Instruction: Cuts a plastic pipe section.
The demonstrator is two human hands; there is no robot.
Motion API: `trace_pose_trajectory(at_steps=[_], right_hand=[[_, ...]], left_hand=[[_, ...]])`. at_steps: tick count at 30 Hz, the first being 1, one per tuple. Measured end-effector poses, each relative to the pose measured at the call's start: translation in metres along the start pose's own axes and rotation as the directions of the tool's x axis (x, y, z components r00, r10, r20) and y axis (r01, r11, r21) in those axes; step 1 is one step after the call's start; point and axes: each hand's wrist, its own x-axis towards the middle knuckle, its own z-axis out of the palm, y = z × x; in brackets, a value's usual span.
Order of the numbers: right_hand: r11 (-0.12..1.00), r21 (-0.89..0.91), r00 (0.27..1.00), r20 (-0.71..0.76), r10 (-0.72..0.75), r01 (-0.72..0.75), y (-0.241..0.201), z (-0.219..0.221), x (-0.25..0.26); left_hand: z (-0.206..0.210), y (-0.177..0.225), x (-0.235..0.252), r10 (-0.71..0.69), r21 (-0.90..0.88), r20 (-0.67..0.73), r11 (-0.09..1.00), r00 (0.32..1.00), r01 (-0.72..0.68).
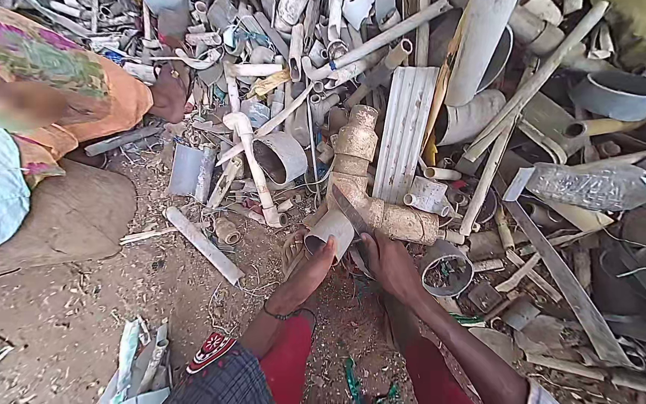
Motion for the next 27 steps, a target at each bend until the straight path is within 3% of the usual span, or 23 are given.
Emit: trace_pose_trajectory(at_steps=[2, 4, 9, 13, 17, 19, 21, 25, 27], right_hand=[[0.998, 0.039, 0.998, -0.043, -0.048, 0.05, -0.008, 0.006, -0.011], [0.997, 0.045, 0.998, 0.023, -0.064, 0.063, -0.017, 0.008, -0.023], [0.999, -0.005, 0.998, 0.032, 0.049, -0.049, -0.013, -0.005, 0.006], [0.999, -0.017, 0.997, 0.073, -0.037, 0.039, -0.027, -0.006, -0.016], [0.995, -0.067, 0.995, 0.049, 0.084, -0.08, -0.015, -0.01, 0.011], [0.999, -0.039, 1.0, -0.02, -0.014, 0.014, -0.022, -0.001, -0.005], [0.996, 0.011, 0.996, 0.005, -0.086, 0.086, -0.026, 0.005, -0.02], [0.999, 0.039, 0.998, -0.062, 0.001, 0.001, -0.007, 0.009, 0.003], [0.997, 0.035, 0.991, -0.124, -0.058, 0.062, -0.006, 0.015, -0.004]], left_hand=[[0.001, 0.001, 0.003, -0.018, 0.009, -0.029, 1.0, 0.999, 0.018], [-0.001, 0.0, 0.004, -0.04, 0.018, -0.036, 0.999, 0.999, 0.04], [0.004, 0.002, 0.006, -0.067, 0.048, -0.056, 0.996, 0.996, 0.07], [0.003, 0.002, 0.007, -0.07, 0.058, -0.045, 0.996, 0.997, 0.072], [0.007, 0.007, 0.006, -0.073, 0.052, -0.056, 0.996, 0.996, 0.076], [0.006, 0.007, 0.007, -0.066, 0.033, -0.063, 0.997, 0.996, 0.068], [0.005, 0.006, 0.007, -0.075, 0.012, -0.078, 0.997, 0.994, 0.076], [0.007, 0.005, 0.006, -0.079, -0.024, -0.098, 0.997, 0.992, 0.077], [0.006, 0.005, 0.008, -0.077, -0.051, -0.093, 0.996, 0.993, 0.073]])
